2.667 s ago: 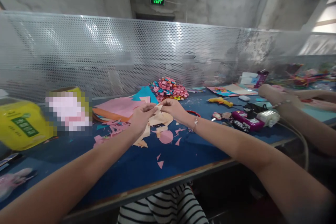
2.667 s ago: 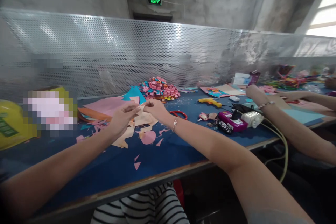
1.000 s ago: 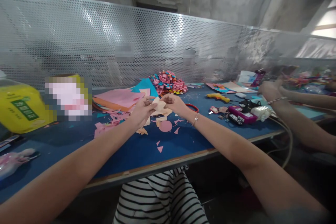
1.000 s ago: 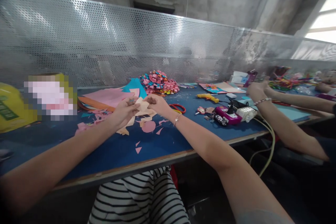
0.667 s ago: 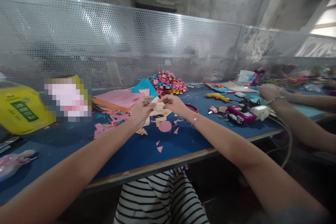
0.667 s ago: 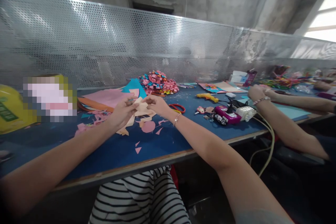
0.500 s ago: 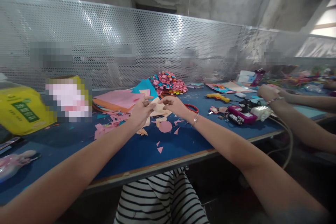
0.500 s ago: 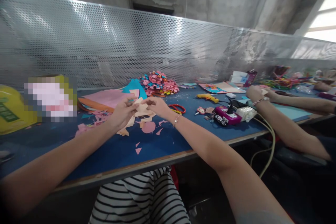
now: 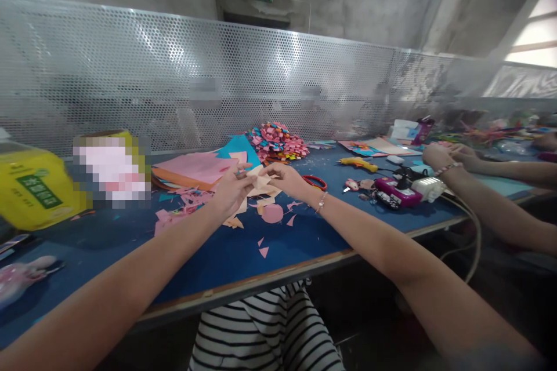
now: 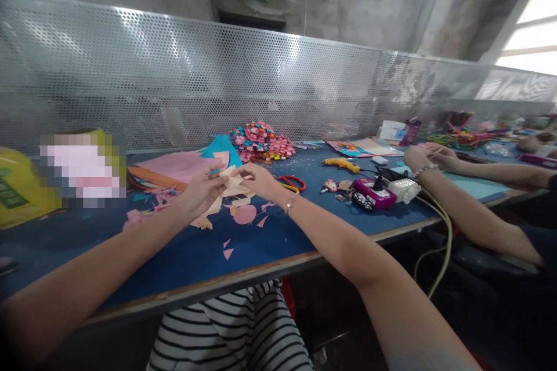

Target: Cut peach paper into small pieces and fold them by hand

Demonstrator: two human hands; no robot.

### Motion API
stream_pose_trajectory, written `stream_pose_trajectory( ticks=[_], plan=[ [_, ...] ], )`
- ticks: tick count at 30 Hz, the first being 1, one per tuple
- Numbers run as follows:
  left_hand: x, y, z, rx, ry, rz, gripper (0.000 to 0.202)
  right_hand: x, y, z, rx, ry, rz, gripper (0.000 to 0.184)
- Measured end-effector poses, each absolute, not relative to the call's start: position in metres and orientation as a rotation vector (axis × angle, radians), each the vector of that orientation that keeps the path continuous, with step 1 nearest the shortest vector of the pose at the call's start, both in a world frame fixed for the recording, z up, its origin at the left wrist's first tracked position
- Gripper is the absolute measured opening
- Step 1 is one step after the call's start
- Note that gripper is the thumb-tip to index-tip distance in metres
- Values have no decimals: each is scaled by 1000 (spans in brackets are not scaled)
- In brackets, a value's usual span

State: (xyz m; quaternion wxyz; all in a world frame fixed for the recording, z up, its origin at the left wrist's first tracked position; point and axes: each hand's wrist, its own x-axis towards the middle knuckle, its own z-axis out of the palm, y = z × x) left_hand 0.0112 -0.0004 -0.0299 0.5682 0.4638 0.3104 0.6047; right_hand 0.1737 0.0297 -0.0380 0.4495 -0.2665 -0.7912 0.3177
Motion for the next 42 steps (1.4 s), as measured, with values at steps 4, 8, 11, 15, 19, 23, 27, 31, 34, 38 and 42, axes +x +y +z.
stream_pose_trajectory(
  ticks=[4,8,11,15,19,23,27,31,34,38,42],
  plan=[
    [11,1,-30,1066,721,1418,39,174,29,-39,-621,-1966,778,27],
    [11,-1,-29,1046,720,1403,38,174,31,-40,-630,-1933,781,22],
    [11,0,-29,1041,723,1397,37,174,31,-40,-663,-1896,793,19],
    [9,2,-30,1056,701,1370,37,173,32,-40,-646,-1850,860,17],
    [10,1,-29,1053,697,1353,37,174,32,-39,-631,-1835,911,15],
    [13,-2,-27,1037,732,1341,34,175,31,-38,-625,-1863,828,16],
    [13,-1,-29,1025,715,1350,36,174,31,-38,-616,-1885,789,18],
    [13,0,-30,1035,693,1324,36,173,31,-39,-622,-1885,809,17],
    [14,-1,-29,1038,679,1320,36,173,31,-40,-607,-1858,872,15],
    [15,-1,-28,1023,676,1323,36,170,30,-41,-571,-1782,975,13],
    [16,-1,-28,1018,664,1333,37,169,29,-40,-556,-1746,986,11]
  ],
)
